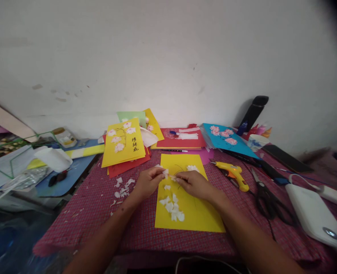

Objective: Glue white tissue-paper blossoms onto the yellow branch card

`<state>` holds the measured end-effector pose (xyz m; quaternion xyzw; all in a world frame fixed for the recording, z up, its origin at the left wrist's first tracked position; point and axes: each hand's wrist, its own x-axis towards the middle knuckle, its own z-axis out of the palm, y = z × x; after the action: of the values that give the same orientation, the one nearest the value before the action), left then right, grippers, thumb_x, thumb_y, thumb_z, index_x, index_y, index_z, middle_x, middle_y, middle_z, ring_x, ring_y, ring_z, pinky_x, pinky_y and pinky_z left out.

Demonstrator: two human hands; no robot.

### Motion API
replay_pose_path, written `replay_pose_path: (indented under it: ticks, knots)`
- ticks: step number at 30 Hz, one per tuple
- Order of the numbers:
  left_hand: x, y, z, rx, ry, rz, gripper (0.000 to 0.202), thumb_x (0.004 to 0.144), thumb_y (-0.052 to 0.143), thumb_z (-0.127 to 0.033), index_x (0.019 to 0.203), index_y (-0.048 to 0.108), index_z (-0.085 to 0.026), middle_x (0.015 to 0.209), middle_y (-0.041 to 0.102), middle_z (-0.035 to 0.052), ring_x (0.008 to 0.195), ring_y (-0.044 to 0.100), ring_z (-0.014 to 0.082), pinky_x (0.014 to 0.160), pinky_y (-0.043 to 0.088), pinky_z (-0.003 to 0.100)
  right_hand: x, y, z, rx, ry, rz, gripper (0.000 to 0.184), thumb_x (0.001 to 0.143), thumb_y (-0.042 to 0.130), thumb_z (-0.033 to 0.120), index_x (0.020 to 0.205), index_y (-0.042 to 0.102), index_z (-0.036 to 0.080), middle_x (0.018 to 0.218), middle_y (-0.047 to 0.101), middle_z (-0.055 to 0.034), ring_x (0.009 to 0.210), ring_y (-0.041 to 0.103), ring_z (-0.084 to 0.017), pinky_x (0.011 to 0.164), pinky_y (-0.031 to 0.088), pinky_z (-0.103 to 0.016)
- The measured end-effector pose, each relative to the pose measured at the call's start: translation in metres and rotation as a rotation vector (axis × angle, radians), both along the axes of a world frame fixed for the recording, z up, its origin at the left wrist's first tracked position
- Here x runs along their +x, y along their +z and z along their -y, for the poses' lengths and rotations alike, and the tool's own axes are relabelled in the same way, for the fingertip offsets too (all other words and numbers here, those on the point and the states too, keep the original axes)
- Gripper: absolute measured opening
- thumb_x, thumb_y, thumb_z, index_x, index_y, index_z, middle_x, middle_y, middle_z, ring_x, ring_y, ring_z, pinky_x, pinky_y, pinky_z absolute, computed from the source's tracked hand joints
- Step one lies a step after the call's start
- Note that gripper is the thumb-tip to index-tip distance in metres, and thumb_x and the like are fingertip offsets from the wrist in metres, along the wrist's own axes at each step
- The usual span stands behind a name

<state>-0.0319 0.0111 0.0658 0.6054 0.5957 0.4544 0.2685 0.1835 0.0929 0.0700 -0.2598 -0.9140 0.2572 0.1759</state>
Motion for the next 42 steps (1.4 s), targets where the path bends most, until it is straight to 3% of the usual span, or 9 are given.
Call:
replay_pose_path:
  ticks: [6, 12, 16, 19, 24, 28, 32, 36, 42]
  knots:
    - [0.002, 0.012, 0.004, 0.01, -0.017, -0.119, 0.019, 0.087, 0.061, -0.032, 0.093, 0.077, -0.023, 0.094, 0.076, 0.002, 0.086, 0.068, 0.0201, 0.078, 0.049, 0.027, 0.0, -0.001, 0.0, 0.02, 0.049, -0.016, 0.028, 0.099, 0.045, 0.033, 0.093, 0.069, 0.022, 0.086, 0.073, -0.0029, 0.075, 0.064, -0.017, 0.067, 0.04, -0.025]
    - [0.005, 0.01, 0.003, -0.073, -0.044, 0.072, 0.018, 0.082, 0.067, -0.035, 0.091, 0.078, -0.023, 0.091, 0.076, 0.0033, 0.083, 0.068, 0.0205, 0.074, 0.05, 0.026, -0.001, -0.001, 0.001, 0.002, 0.047, -0.039, 0.026, 0.098, 0.044, 0.031, 0.097, 0.069, 0.023, 0.087, 0.073, -0.0034, 0.077, 0.064, -0.018, 0.068, 0.041, -0.026]
    - [0.004, 0.003, 0.001, -0.135, -0.049, 0.196, 0.023, 0.082, 0.067, -0.038, 0.092, 0.077, -0.02, 0.087, 0.074, 0.0043, 0.078, 0.067, 0.0185, 0.07, 0.051, 0.025, -0.001, -0.004, 0.001, -0.035, -0.044, -0.044, 0.019, 0.091, 0.056, 0.029, 0.106, 0.064, 0.022, 0.078, 0.07, -0.0011, 0.067, 0.06, -0.016, 0.059, 0.037, -0.025]
    - [0.004, 0.002, -0.001, -0.152, -0.066, 0.224, 0.026, 0.083, 0.066, -0.041, 0.09, 0.076, -0.017, 0.084, 0.073, 0.0043, 0.075, 0.065, 0.017, 0.068, 0.05, 0.024, -0.001, -0.005, 0.0, -0.01, -0.056, -0.081, 0.01, 0.09, 0.057, 0.027, 0.095, 0.063, 0.021, 0.076, 0.068, -0.0005, 0.067, 0.058, -0.015, 0.059, 0.036, -0.025]
    - [0.004, 0.007, 0.0, -0.146, -0.08, 0.169, 0.027, 0.086, 0.064, -0.04, 0.089, 0.076, -0.016, 0.076, 0.071, 0.0037, 0.069, 0.063, 0.0149, 0.064, 0.047, 0.022, -0.003, -0.006, -0.001, 0.013, 0.004, -0.107, 0.019, 0.094, 0.052, 0.027, 0.085, 0.067, 0.019, 0.082, 0.07, -0.0039, 0.073, 0.06, -0.016, 0.067, 0.04, -0.026]
    - [0.005, 0.009, 0.002, -0.145, -0.087, 0.171, 0.025, 0.084, 0.065, -0.038, 0.092, 0.076, -0.017, 0.08, 0.072, 0.0044, 0.074, 0.064, 0.0166, 0.067, 0.048, 0.024, -0.004, -0.009, -0.001, -0.077, 0.01, -0.103, 0.021, 0.094, 0.05, 0.026, 0.081, 0.065, 0.019, 0.075, 0.067, -0.0021, 0.067, 0.057, -0.015, 0.063, 0.039, -0.025]
    - [0.004, 0.008, 0.002, -0.148, -0.086, 0.184, 0.025, 0.082, 0.066, -0.036, 0.096, 0.075, -0.017, 0.081, 0.073, 0.0047, 0.074, 0.065, 0.0173, 0.068, 0.048, 0.025, -0.006, -0.014, 0.0, -0.185, -0.037, -0.142, 0.004, 0.085, 0.06, 0.024, 0.086, 0.06, 0.02, 0.068, 0.058, 0.0037, 0.06, 0.051, -0.013, 0.055, 0.035, -0.023]
    - [0.002, 0.01, 0.002, -0.145, -0.112, 0.174, 0.023, 0.083, 0.065, -0.036, 0.091, 0.075, -0.018, 0.076, 0.071, 0.0031, 0.069, 0.062, 0.0151, 0.065, 0.046, 0.023, -0.006, -0.013, -0.001, -0.15, -0.031, -0.18, 0.004, 0.085, 0.06, 0.022, 0.082, 0.059, 0.02, 0.07, 0.059, 0.0033, 0.063, 0.052, -0.013, 0.058, 0.036, -0.023]
    - [0.003, 0.014, 0.003, -0.142, -0.137, 0.135, 0.022, 0.085, 0.063, -0.035, 0.085, 0.075, -0.018, 0.069, 0.067, 0.0015, 0.064, 0.058, 0.0132, 0.061, 0.044, 0.022, -0.003, -0.008, -0.003, -0.057, 0.052, -0.164, 0.021, 0.094, 0.052, 0.027, 0.08, 0.065, 0.019, 0.077, 0.066, -0.0011, 0.07, 0.059, -0.014, 0.066, 0.04, -0.025]
